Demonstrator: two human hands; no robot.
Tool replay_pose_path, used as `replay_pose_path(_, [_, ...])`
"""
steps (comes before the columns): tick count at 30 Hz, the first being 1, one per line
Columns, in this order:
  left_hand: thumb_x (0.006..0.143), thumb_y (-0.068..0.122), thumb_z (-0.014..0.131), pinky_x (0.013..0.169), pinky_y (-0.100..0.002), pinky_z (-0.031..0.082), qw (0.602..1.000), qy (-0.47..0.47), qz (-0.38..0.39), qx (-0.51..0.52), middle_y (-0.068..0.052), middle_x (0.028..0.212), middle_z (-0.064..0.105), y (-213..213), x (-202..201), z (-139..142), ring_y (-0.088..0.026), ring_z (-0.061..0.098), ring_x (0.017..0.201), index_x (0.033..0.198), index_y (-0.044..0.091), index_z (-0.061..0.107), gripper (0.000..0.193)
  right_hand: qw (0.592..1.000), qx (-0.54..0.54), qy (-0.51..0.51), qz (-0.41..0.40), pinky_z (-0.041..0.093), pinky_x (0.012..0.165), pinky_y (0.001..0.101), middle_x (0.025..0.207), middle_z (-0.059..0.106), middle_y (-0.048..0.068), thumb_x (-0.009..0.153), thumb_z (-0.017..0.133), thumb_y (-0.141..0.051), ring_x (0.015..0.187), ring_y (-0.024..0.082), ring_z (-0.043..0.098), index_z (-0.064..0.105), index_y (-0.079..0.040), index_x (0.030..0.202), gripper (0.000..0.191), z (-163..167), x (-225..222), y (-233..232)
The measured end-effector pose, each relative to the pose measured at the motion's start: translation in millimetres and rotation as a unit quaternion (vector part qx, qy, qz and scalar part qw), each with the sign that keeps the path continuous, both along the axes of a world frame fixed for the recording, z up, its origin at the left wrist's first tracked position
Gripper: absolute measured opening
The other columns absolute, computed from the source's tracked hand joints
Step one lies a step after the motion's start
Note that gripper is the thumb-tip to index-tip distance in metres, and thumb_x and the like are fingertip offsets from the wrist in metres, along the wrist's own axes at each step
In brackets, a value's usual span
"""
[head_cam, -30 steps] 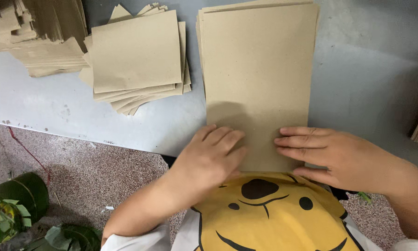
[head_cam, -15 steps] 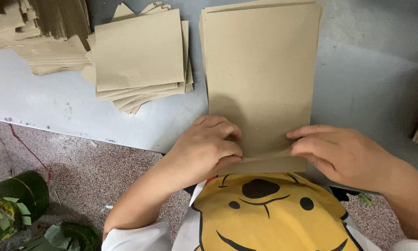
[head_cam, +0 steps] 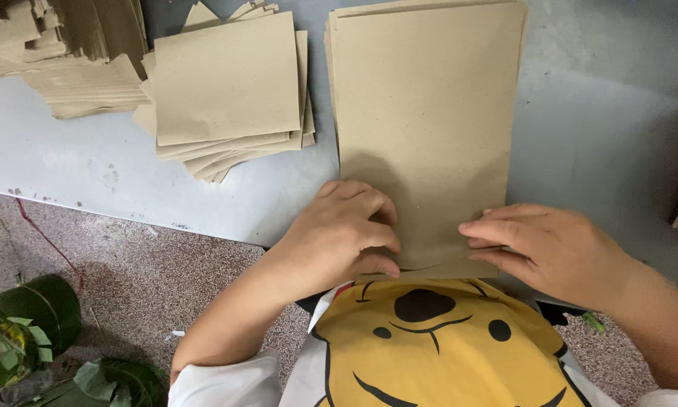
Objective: The person folds kraft paper sheets in half one at a time on the worktable, pressing the crease flat by hand, and places each folded sheet onto a growing stack of finished sheets beside the work area.
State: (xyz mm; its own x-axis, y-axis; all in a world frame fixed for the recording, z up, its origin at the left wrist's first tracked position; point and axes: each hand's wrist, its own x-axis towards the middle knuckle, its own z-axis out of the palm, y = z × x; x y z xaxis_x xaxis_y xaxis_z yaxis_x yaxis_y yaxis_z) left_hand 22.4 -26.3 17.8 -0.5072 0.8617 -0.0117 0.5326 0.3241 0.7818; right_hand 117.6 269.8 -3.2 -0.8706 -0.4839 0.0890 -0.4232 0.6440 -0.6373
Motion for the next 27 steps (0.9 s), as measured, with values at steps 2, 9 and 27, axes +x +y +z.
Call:
replay_pose_path(2, [0.073,0.033,0.086,0.099,-0.042,0.043,1.000,0.005,0.000,-0.006,0.000,0.106,0.066,0,-1,1,-0.026,0.059,0.114,0.088,0.016,0.075,0.025,1.000,0.009,0.000,0.008,0.060,0.084,0.0343,0.100,0.079,0.002,0.074,0.081,-0.024,0.095,0.022,0.075,0.069,-0.013,0.113,0.043,1,-1,0])
replay_pose_path(9, [0.075,0.030,0.086,0.100,-0.043,0.043,1.000,0.008,-0.008,-0.012,-0.003,0.108,0.066,-1,3,2,-0.027,0.059,0.114,0.091,0.014,0.075,0.025,1.000,0.009,-0.017,0.006,0.061,0.082,0.0314,0.097,0.077,0.001,0.075,0.083,-0.024,0.094,0.019,0.075,0.066,-0.012,0.121,0.049,3,-1,-1])
replay_pose_path(27, [0.078,0.012,0.069,0.104,-0.045,0.050,0.970,0.213,0.021,-0.115,-0.016,0.141,0.063,-20,-2,-11,-0.035,0.056,0.134,0.108,0.010,0.070,0.030,0.991,0.043,-0.079,0.102,0.046,0.102,0.0450,0.152,0.052,0.009,0.069,0.081,-0.068,0.127,0.033,0.056,0.055,-0.012,0.142,0.095,4,3,4])
